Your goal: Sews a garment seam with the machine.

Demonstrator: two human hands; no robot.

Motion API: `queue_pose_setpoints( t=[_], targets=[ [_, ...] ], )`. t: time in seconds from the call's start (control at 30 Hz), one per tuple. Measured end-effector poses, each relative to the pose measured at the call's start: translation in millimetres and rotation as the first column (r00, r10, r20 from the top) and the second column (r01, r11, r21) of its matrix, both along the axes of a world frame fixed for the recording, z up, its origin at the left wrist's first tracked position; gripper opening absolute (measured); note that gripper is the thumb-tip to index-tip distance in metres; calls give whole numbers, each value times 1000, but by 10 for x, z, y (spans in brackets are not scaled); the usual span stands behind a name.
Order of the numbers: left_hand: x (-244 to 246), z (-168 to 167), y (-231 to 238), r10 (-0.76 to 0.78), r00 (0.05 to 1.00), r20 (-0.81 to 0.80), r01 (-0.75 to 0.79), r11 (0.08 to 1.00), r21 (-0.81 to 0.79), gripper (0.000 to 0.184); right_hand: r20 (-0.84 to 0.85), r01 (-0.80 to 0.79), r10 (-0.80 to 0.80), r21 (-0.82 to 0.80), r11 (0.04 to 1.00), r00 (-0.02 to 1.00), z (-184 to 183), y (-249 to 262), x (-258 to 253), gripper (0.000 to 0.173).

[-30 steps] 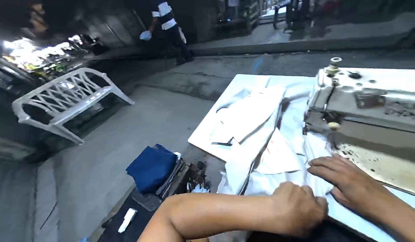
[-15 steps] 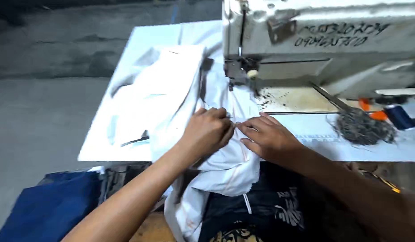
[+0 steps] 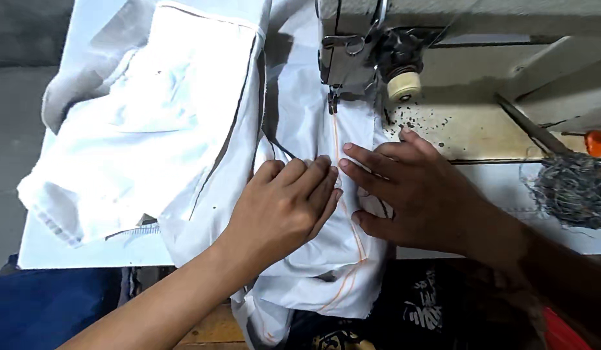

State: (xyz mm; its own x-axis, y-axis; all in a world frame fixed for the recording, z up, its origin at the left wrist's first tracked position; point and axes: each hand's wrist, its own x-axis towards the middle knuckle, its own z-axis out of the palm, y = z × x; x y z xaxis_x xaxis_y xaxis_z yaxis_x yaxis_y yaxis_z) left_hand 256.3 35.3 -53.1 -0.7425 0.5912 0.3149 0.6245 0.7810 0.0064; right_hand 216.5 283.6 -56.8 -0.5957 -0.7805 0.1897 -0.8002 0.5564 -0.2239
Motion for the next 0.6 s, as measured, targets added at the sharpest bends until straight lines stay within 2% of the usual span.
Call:
queue_pose_setpoints(
  t=[0.23, 0.37, 0.6],
  targets=[
    [-6, -24, -39, 15, 999, -38, -16, 1000, -19, 42, -125, 69, -56, 104, 992, 991, 11, 19, 134, 59],
    [-88, -29, -65, 7, 1000, -21, -8, 1000, -12, 43, -143, 76, -62, 94, 993, 988, 1, 5, 109, 50],
    [-293, -29, -96, 5, 1000, 1, -5, 1000, -6, 46, -152, 56, -44, 78, 995, 987, 19, 1, -51, 47]
  ],
)
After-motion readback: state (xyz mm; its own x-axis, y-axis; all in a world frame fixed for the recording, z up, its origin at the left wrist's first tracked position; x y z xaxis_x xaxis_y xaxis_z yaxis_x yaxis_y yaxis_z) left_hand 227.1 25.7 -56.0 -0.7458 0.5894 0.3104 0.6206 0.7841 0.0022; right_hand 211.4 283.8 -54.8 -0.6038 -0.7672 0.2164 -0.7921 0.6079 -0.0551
